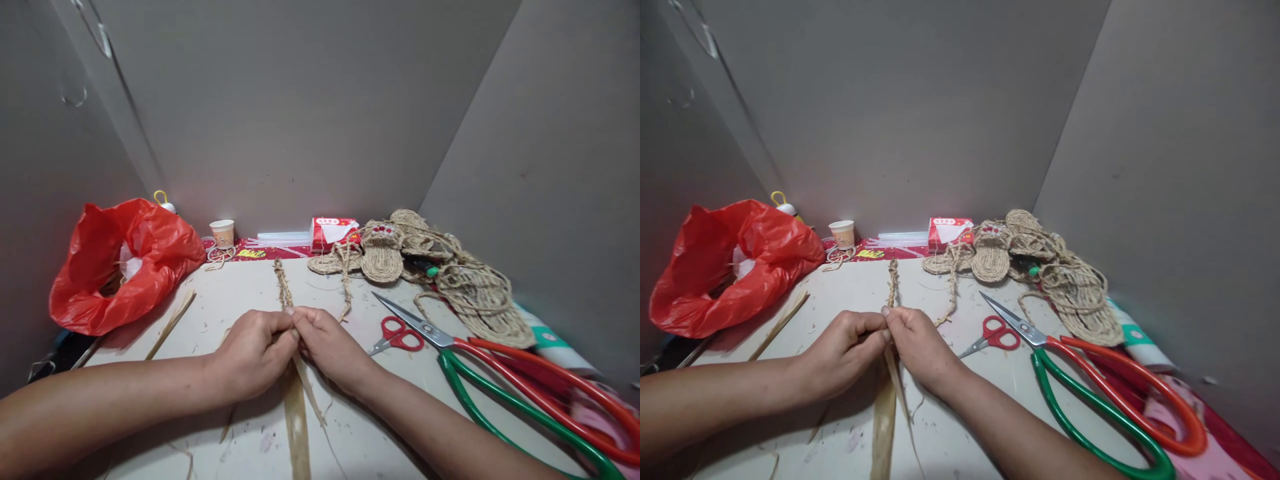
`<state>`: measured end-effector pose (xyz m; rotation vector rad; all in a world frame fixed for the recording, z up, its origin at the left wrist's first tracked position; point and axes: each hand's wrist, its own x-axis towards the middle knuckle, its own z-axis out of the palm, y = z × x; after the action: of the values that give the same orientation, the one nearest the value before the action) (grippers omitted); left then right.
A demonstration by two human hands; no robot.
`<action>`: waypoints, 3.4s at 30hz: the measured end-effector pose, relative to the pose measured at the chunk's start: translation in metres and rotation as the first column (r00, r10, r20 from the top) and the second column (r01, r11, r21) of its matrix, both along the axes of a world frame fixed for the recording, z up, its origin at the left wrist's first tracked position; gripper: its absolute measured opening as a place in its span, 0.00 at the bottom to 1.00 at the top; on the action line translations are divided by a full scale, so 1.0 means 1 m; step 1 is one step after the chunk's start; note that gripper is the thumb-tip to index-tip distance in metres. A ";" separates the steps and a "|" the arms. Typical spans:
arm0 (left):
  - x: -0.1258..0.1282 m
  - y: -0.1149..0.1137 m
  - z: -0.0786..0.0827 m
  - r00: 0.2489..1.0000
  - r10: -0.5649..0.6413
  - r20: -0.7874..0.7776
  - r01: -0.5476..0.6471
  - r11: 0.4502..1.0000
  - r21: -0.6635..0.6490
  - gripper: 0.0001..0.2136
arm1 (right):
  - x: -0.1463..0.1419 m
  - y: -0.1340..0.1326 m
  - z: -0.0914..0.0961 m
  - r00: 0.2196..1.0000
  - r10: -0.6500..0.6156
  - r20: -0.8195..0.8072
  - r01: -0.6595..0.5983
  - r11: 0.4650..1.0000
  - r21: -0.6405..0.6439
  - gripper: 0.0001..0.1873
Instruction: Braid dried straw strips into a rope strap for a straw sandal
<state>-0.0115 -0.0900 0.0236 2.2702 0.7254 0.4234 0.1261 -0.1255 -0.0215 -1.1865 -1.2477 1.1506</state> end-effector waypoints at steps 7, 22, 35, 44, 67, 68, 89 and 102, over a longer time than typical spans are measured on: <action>-0.016 -0.016 0.005 0.947 -0.287 0.146 0.194 0.870 0.454 0.08 | -0.004 -0.003 0.010 0.950 -0.032 0.310 0.018 0.999 0.049 0.20; -0.019 -0.032 0.022 0.988 -0.046 0.146 0.107 0.891 -0.442 0.12 | -0.001 0.000 0.009 0.995 0.096 0.002 -0.095 0.993 -0.075 0.21; -0.019 0.028 0.006 0.925 0.365 0.100 -0.267 0.817 -0.511 0.13 | 0.007 0.005 0.004 0.950 0.170 -0.262 -0.213 0.966 -0.146 0.23; -0.021 0.030 0.003 0.958 0.258 0.127 -0.222 0.943 -0.247 0.09 | 0.010 0.002 0.001 0.945 0.182 -0.273 -0.237 0.955 -0.180 0.22; -0.013 0.021 -0.013 0.968 0.165 0.190 -0.070 0.901 -0.428 0.14 | 0.010 -0.001 0.001 0.902 0.123 -0.414 -0.275 0.903 -0.331 0.22; -0.013 0.022 -0.013 0.972 0.162 0.167 -0.077 0.902 -0.425 0.14 | 0.010 -0.002 0.001 0.904 0.121 -0.410 -0.272 0.903 -0.332 0.22; -0.007 0.035 0.002 0.989 0.144 -0.026 -0.122 0.713 -0.691 0.09 | 0.011 -0.005 0.011 0.922 0.195 -0.335 -0.320 0.871 -0.372 0.15; -0.004 0.041 0.017 0.980 0.079 -0.184 -0.147 0.909 -0.391 0.07 | 0.010 -0.006 0.007 0.981 0.193 -0.004 -0.187 0.947 -0.263 0.21</action>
<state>-0.0155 -0.0493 0.0401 1.8909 0.9387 0.1211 0.1365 -0.1311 -0.0146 -1.2957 -1.2752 1.4858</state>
